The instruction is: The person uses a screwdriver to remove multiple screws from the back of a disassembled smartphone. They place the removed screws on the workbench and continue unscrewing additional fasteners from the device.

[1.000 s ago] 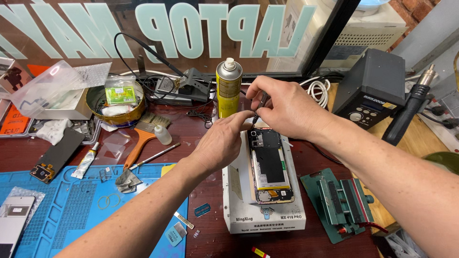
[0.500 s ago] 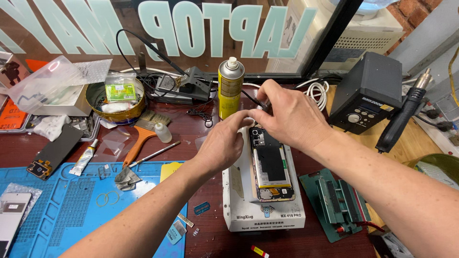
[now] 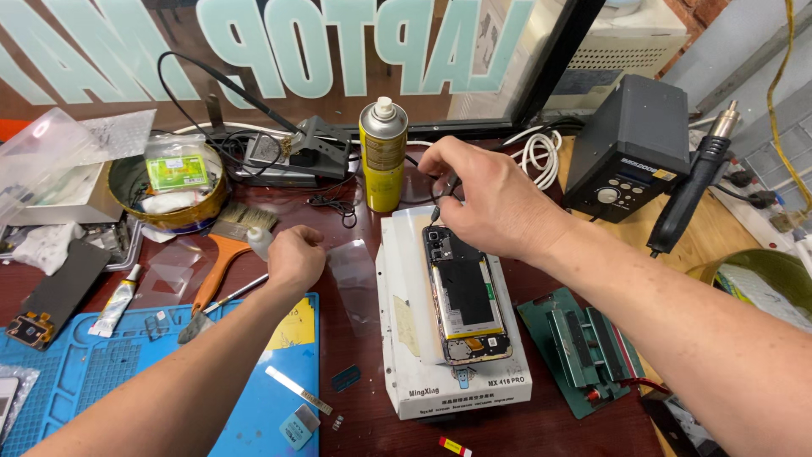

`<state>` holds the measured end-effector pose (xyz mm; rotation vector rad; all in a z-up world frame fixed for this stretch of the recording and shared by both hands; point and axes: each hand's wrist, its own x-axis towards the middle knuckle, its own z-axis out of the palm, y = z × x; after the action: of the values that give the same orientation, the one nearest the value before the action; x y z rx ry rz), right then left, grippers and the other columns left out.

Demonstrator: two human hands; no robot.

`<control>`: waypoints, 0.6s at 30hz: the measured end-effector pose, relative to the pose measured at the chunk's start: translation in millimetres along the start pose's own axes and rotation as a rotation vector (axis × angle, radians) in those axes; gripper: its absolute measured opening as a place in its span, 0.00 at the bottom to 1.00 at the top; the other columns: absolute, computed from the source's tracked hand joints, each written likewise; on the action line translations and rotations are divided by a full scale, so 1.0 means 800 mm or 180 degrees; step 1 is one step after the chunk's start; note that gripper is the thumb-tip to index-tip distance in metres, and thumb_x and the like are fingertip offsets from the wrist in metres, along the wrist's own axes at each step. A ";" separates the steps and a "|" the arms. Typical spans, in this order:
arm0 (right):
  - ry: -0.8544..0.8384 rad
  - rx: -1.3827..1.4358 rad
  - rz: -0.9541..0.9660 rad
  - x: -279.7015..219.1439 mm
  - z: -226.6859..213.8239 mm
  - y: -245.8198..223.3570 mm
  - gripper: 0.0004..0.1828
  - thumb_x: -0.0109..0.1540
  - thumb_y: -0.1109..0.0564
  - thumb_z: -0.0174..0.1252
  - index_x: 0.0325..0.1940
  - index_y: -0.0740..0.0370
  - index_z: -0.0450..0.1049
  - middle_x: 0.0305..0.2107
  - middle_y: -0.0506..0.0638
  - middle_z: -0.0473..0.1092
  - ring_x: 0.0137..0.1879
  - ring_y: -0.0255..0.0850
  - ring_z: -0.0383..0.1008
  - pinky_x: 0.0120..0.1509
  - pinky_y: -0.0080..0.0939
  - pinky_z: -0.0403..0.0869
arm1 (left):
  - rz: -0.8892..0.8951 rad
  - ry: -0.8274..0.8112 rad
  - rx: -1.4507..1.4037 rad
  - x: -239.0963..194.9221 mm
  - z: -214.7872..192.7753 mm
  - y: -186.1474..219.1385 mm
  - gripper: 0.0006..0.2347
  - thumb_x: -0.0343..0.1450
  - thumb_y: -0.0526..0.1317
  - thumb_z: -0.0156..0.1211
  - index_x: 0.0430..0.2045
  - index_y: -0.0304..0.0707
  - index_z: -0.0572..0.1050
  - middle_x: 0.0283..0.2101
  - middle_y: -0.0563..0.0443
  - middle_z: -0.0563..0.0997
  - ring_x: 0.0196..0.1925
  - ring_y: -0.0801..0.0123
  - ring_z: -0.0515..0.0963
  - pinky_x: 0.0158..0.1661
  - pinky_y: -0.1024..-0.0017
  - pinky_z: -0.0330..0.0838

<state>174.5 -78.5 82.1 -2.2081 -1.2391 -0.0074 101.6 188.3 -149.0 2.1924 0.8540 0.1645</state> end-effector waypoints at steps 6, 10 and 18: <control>-0.0053 -0.0006 -0.0223 0.006 -0.006 0.000 0.15 0.58 0.65 0.57 0.49 0.64 0.67 0.40 0.57 0.77 0.48 0.50 0.81 0.52 0.47 0.78 | 0.0503 -0.0371 0.0235 0.026 0.030 0.010 0.11 0.65 0.34 0.63 0.39 0.40 0.85 0.41 0.39 0.86 0.45 0.52 0.85 0.50 0.62 0.77; -0.0304 -0.0315 0.0489 0.008 -0.007 -0.002 0.12 0.62 0.59 0.59 0.48 0.62 0.67 0.34 0.55 0.77 0.44 0.48 0.81 0.47 0.47 0.78 | 0.0852 -0.0378 0.0341 0.026 0.038 0.035 0.12 0.65 0.36 0.62 0.41 0.44 0.85 0.40 0.39 0.85 0.45 0.48 0.84 0.49 0.58 0.77; -0.0051 -0.0103 0.0016 0.011 -0.006 -0.003 0.11 0.60 0.64 0.55 0.47 0.63 0.68 0.36 0.54 0.76 0.43 0.46 0.81 0.48 0.45 0.78 | 0.0627 -0.0632 0.0895 0.019 0.034 0.059 0.09 0.67 0.37 0.60 0.38 0.48 0.85 0.42 0.42 0.84 0.46 0.46 0.83 0.48 0.55 0.77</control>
<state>178.5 -73.1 89.5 -2.2431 -1.2502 -0.0080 147.8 158.3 -137.4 2.5055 0.5773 -0.0828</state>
